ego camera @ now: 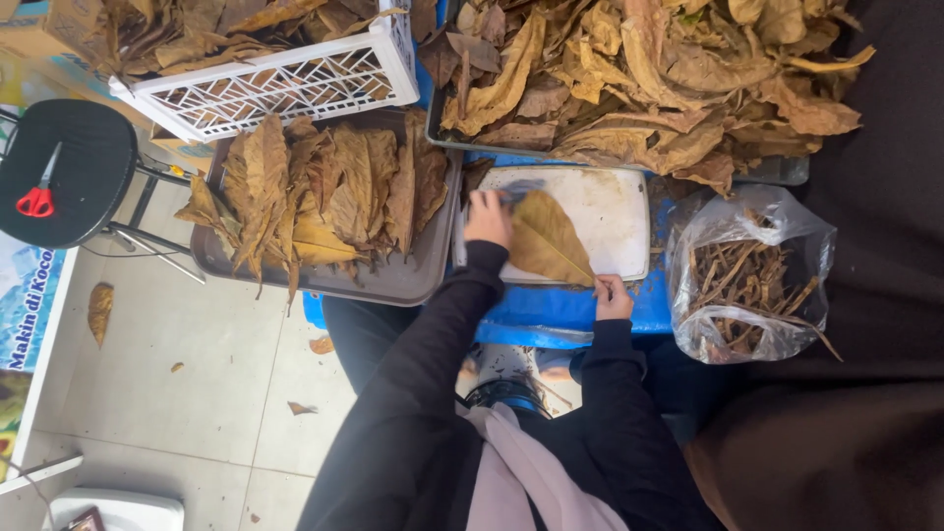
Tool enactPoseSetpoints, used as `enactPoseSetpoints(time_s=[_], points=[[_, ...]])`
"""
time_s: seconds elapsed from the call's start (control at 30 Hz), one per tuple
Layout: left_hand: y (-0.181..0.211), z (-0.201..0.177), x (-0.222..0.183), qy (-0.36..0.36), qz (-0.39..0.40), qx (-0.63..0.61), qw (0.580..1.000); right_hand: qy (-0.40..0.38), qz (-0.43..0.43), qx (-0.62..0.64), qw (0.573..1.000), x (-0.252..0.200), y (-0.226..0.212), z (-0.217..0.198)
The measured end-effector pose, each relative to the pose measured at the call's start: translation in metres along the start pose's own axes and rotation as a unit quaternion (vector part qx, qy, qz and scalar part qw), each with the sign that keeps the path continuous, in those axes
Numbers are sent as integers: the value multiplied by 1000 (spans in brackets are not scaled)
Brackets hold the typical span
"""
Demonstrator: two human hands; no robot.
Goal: Flattening and cleaning dried leaves on a board using hands and a small tool.
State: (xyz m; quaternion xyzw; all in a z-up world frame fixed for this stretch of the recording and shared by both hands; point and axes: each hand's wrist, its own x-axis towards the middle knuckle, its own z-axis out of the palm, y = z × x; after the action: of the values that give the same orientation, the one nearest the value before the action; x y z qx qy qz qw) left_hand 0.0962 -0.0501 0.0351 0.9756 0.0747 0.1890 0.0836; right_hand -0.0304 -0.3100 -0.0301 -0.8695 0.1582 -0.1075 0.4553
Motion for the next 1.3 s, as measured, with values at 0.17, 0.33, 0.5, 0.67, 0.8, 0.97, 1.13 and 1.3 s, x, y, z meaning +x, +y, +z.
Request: enactPoseSetpoints(time_s=[0.17, 0.33, 0.5, 0.67, 0.8, 0.97, 1.13, 1.3], points=[[79, 4, -120, -119, 187, -164, 961, -34, 28, -23, 999, 3, -19, -13], [84, 25, -126, -197, 242, -157, 937, -49, 16, -11, 999, 7, 7, -11], [40, 51, -77, -176, 198, -147, 953, -64, -6, 4, 998, 10, 21, -2], [-11, 44, -7, -211, 70, -31, 975, -74, -13, 29, 997, 4, -4, -11], [-30, 40, 26, -198, 13, -5, 980, -64, -18, 22, 998, 6, 7, -10], [1, -79, 17, -14, -86, -249, 965, -62, -20, 32, 997, 6, 19, -5], [63, -14, -91, -130, 98, -212, 964, -63, -12, -40, 997, 8, 30, -4], [66, 53, -122, -175, 191, -159, 953, -79, -2, -11, 997, 2, -20, -24]])
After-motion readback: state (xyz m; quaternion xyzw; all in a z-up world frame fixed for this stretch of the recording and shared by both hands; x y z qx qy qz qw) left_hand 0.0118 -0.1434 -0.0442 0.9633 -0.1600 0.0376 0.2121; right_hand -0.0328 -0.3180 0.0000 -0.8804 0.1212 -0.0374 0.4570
